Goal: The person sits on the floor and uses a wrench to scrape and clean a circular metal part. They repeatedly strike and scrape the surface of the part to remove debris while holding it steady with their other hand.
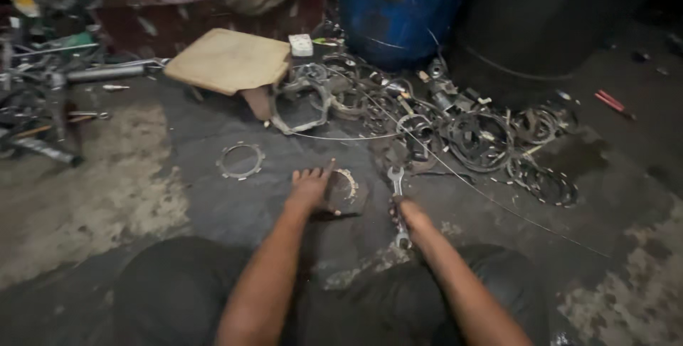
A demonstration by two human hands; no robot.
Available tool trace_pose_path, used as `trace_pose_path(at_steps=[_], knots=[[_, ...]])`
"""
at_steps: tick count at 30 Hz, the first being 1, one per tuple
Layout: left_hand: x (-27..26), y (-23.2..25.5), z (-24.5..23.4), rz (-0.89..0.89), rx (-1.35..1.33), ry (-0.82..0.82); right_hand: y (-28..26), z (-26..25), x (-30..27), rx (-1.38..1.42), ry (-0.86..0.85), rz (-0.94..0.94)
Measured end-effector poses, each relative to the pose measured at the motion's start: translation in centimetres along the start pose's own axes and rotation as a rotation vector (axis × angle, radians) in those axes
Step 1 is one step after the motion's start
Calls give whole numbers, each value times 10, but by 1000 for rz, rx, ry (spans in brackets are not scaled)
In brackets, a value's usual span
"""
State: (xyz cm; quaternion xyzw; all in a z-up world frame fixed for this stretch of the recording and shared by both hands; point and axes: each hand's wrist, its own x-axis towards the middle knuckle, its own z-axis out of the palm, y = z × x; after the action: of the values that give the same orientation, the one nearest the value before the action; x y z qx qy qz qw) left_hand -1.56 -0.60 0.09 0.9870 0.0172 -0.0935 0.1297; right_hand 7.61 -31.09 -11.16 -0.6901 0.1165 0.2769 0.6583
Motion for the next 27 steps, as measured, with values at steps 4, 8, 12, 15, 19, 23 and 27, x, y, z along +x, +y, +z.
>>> trace_pose_path(at_steps=[4,8,12,15,19,23,27], knots=[[-22,4,-13,-42,15,81,0,0,-9,19,22,-51],[-35,2,-23,-78,-62,103,-23,-2,-25,82,67,-27],[-50,0,-17,-150,-189,95,-29,1,-35,9,19,-39],[-53,-5,-19,-168,-215,85,-31,13,-47,-273,-38,-162],[-36,-3,-14,-149,-238,38,-30,8,-80,-445,-221,-76],[-12,1,-6,-75,-218,20,-37,1,-90,-566,-69,-119],[4,2,-8,-35,-117,-24,-33,0,-71,-477,216,-234]])
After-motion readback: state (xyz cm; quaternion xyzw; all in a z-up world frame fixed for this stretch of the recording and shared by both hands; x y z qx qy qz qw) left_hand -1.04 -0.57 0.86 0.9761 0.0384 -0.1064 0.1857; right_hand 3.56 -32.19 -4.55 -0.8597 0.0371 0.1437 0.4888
